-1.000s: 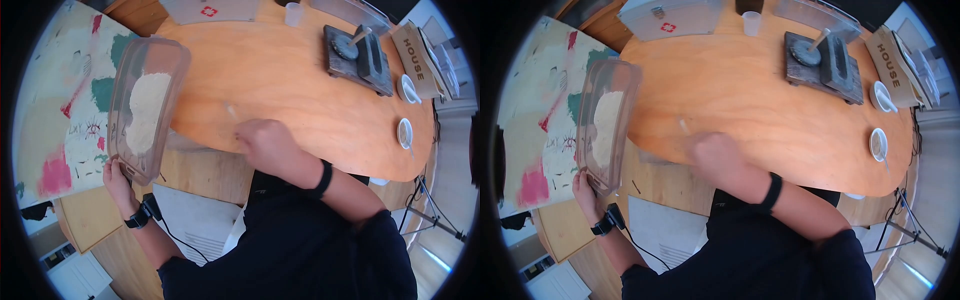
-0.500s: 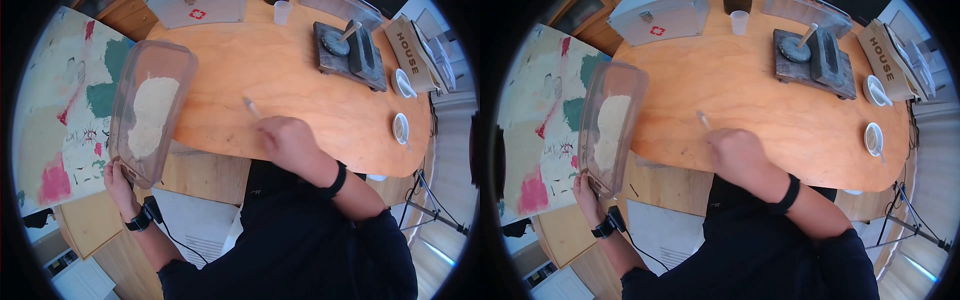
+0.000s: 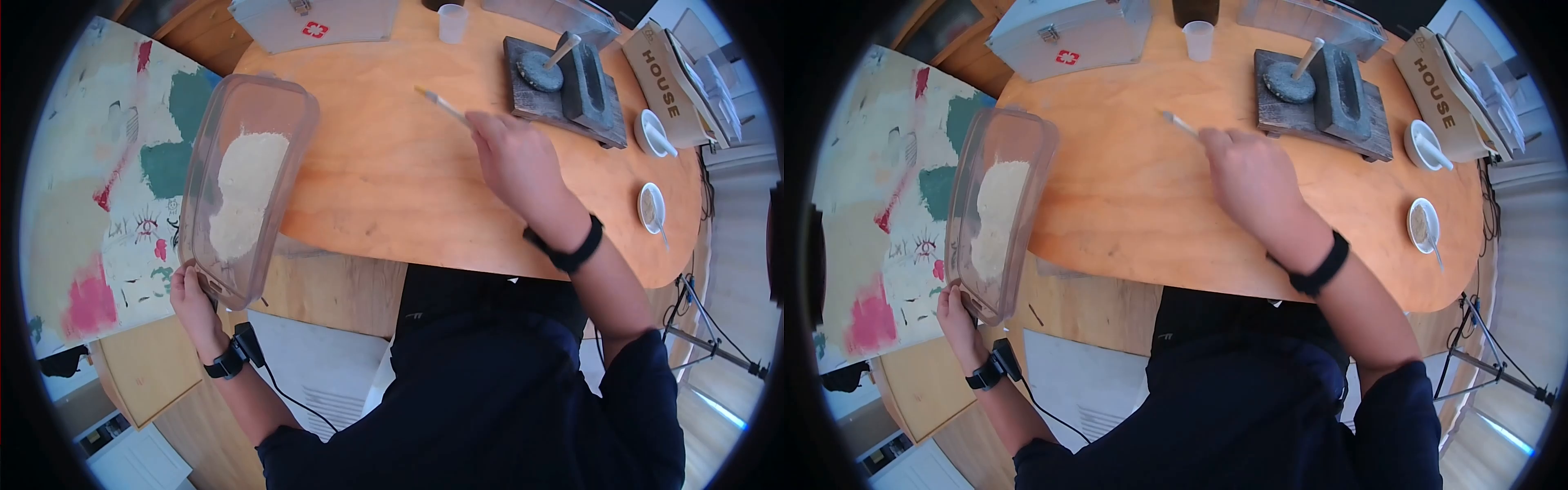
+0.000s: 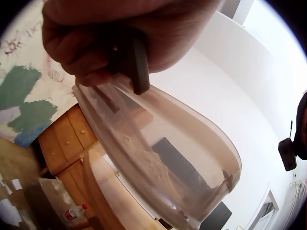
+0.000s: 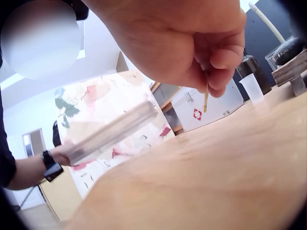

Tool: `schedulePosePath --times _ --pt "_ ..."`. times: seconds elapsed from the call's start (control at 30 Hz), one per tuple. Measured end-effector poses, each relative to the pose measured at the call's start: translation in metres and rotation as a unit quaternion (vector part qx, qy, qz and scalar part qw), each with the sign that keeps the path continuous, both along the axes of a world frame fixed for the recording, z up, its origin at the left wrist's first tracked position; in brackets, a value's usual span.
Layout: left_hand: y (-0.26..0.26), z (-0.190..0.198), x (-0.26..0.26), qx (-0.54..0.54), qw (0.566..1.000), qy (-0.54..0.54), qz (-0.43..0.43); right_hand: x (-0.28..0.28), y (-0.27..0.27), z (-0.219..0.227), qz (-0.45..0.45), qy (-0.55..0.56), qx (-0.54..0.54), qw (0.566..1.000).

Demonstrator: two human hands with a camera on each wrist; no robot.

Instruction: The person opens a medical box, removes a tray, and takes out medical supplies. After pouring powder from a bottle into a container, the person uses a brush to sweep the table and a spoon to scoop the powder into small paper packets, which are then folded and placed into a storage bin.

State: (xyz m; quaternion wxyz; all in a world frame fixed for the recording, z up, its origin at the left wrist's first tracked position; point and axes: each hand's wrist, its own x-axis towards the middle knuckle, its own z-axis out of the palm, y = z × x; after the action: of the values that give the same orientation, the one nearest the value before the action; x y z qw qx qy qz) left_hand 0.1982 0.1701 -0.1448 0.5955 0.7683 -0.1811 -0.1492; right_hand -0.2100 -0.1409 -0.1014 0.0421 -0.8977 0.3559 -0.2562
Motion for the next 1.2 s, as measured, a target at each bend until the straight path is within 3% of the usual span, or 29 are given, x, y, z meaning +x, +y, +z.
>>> schedulePosePath --times 0.13,0.2,0.33,0.43,0.53,0.7,0.8,0.93,1.03,1.1,1.2 --pt "0.006 -0.006 0.005 -0.001 1.000 0.020 -0.011 0.029 -0.046 -0.013 0.001 0.031 -0.047 0.998" --pt "0.005 0.000 0.001 0.006 1.000 0.007 -0.008 0.038 -0.059 -0.017 0.045 0.084 -0.081 0.992" --pt "0.007 0.007 -0.004 0.020 1.000 -0.016 -0.006 0.032 -0.051 -0.014 0.108 0.128 -0.107 0.980" --pt "0.002 0.012 -0.012 0.007 1.000 -0.010 0.017 0.004 -0.024 0.012 0.158 0.161 -0.046 0.973" --pt "0.008 0.008 -0.005 0.006 1.000 -0.002 0.008 -0.009 -0.019 0.023 0.175 0.136 -0.059 0.973" --pt "0.007 0.007 0.005 0.014 1.000 0.010 -0.018 0.025 -0.039 0.019 0.163 0.024 -0.118 0.979" --pt "0.005 0.013 0.003 0.018 0.999 0.014 -0.026 0.032 -0.036 0.010 0.221 0.043 -0.089 0.970" --pt "0.008 0.021 -0.010 0.026 1.000 -0.003 -0.017 -0.001 -0.016 0.025 0.256 0.090 -0.064 0.960" --pt "0.010 0.019 -0.007 0.017 1.000 0.003 -0.019 -0.013 -0.005 0.041 0.203 0.102 -0.031 0.973" --pt "0.009 0.014 -0.001 0.019 1.000 0.009 -0.018 -0.001 0.004 0.039 0.175 0.028 -0.069 0.982" --pt "0.001 0.017 -0.002 0.019 1.000 0.014 -0.016 0.024 0.010 0.026 0.173 0.009 -0.052 0.983"
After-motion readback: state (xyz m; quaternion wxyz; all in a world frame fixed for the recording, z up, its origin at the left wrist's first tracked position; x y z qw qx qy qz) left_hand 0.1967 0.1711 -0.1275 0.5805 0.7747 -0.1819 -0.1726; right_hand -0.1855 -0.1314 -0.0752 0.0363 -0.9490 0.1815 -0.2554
